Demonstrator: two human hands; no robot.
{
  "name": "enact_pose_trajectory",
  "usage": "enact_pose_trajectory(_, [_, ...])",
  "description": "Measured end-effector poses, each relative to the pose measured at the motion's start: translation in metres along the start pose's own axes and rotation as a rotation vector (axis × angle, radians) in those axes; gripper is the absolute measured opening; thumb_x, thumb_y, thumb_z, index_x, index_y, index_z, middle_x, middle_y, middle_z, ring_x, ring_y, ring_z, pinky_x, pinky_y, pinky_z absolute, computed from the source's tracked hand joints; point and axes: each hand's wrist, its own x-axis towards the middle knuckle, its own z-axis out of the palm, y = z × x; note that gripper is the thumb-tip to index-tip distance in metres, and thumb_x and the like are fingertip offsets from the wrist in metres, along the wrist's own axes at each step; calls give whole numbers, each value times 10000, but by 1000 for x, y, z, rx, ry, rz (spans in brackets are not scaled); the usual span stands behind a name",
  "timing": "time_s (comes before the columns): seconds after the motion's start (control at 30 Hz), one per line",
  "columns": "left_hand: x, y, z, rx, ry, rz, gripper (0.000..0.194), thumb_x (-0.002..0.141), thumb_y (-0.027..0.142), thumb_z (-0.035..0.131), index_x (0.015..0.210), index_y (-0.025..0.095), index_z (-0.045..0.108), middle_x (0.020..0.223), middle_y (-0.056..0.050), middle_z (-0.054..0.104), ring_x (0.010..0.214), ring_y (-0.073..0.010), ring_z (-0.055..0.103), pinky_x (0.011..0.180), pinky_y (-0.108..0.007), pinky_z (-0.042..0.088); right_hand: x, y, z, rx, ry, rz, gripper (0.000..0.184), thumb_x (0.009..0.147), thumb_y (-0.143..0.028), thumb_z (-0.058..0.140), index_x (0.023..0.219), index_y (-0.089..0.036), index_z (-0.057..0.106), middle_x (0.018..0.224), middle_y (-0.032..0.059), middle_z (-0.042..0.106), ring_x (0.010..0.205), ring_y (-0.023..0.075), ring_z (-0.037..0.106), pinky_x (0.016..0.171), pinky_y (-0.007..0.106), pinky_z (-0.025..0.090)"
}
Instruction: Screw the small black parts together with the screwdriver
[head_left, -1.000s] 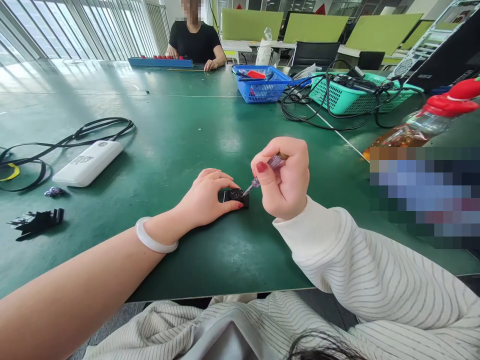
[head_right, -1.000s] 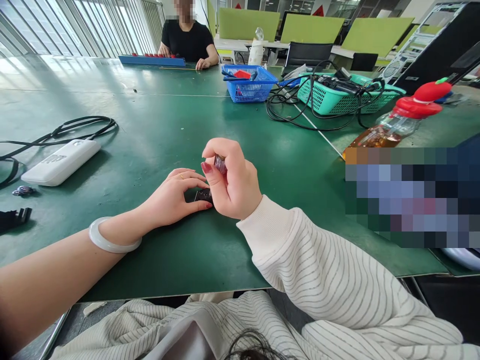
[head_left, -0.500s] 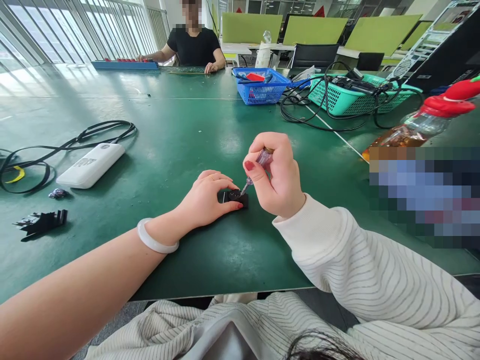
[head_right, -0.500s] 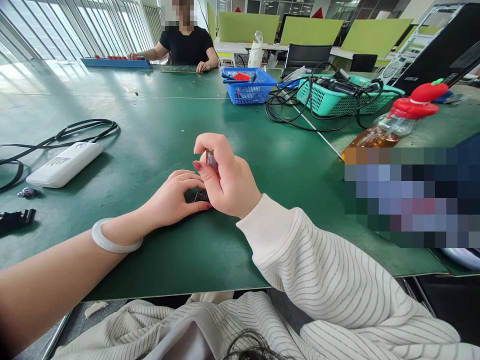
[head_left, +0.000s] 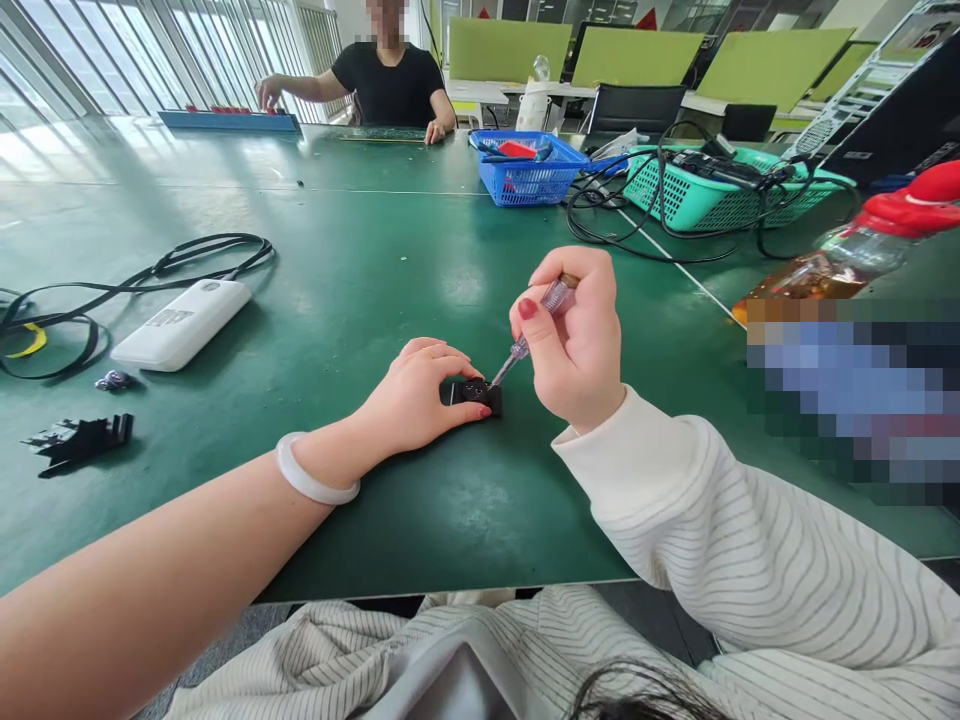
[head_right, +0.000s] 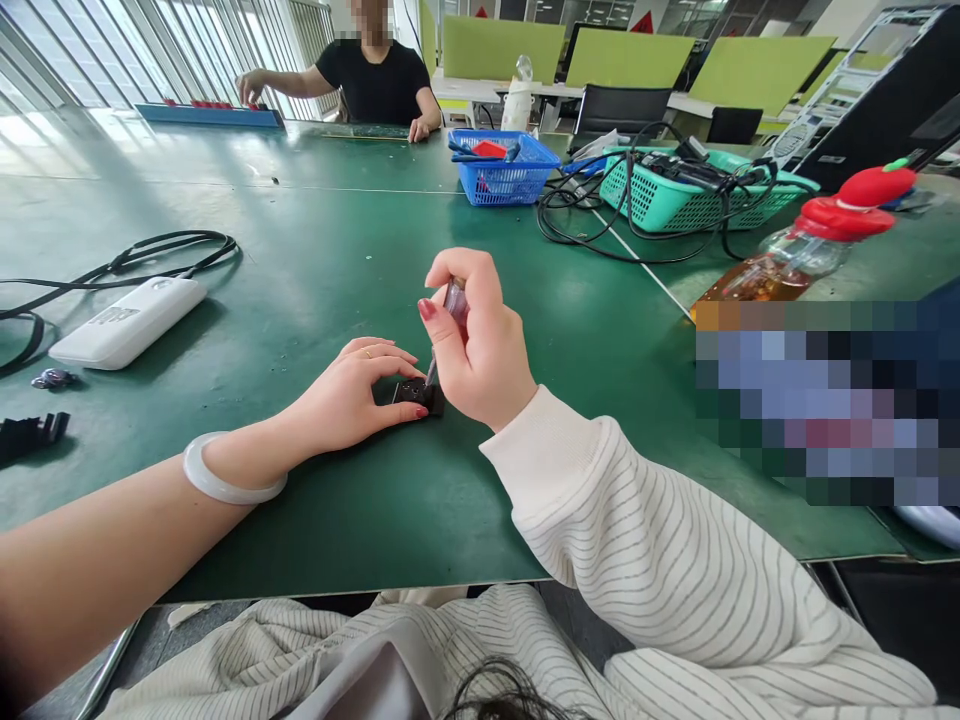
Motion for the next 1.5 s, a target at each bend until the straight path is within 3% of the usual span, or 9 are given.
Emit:
enact_pose_trajectory(0.1, [0, 0, 0, -1, 3, -2, 360, 780, 496, 802, 1044, 254, 769, 1221, -67, 749, 1333, -347, 542, 1193, -548, 405, -1, 4, 0, -3, 46, -2, 166, 1066, -420, 445, 1164, -287, 464, 856, -28, 529, 589, 96, 520, 562, 272, 517])
enact_pose_trajectory(0.27, [1, 1, -1, -16, -14, -3, 328, 779, 463, 807, 1014, 240, 754, 1169, -59, 764, 1282, -332, 573, 1179, -527, 418, -4, 5, 1, -11, 165, -23, 182, 1052, -438, 476, 1165, -296, 468, 978, 18, 566, 573, 79, 509, 540, 267, 496])
enact_pose_trajectory(0.5, [1, 4, -2, -14, -18, -5, 312, 786, 450, 802, 1004, 233, 750, 1129, -57, 774, 1247, -321, 591, 1160, -509, 427, 0, 2, 3, -12, 100, -43, 117, 1059, -366, 477, 1137, -279, 482, 774, -48, 507, 587, 98, 515, 537, 254, 474])
enact_pose_trajectory(0.83, [1, 3, -3, -28, -30, -13, 311, 783, 462, 794, 990, 236, 745, 1101, -47, 775, 1230, -321, 592, 1153, -506, 426, -4, -2, 3, -30, 143, -52, 165, 1060, -407, 462, 1174, -290, 486, 908, -13, 545, 592, 89, 518, 576, 269, 488])
enact_pose_trajectory(1.0, [2, 4, -3, -26, -32, -16, 308, 785, 471, 789, 980, 236, 745, 1088, -42, 776, 1218, -318, 598, 1150, -495, 429, -4, -3, 3, 2, 84, 9, 160, 1057, -425, 464, 1144, -292, 488, 799, -38, 502, 610, 103, 530, 572, 266, 493])
enact_pose_trajectory(1.2, [1, 4, -2, -27, -30, -23, 324, 783, 476, 791, 993, 235, 744, 1092, -46, 775, 1232, -324, 584, 1156, -508, 419, -7, -2, 3, 25, 133, 41, 205, 1044, -474, 473, 1165, -309, 486, 983, 10, 570, 607, 97, 525, 591, 293, 520])
enact_pose_trajectory(1.37, [2, 3, -2, -24, -29, -21, 334, 782, 488, 788, 988, 230, 740, 1091, -48, 772, 1232, -324, 586, 1165, -518, 412, -4, -4, 3, 53, 43, 87, 189, 1050, -466, 472, 1149, -305, 469, 790, -39, 529, 624, 118, 541, 612, 292, 522])
enact_pose_trajectory(1.5, [2, 2, -2, -25, -30, -19, 335, 784, 498, 784, 984, 232, 741, 1088, -47, 773, 1232, -325, 586, 1164, -524, 414, -4, -5, 3, 33, 54, 85, 186, 1053, -456, 468, 1147, -295, 463, 781, -43, 531, 626, 115, 543, 600, 284, 510])
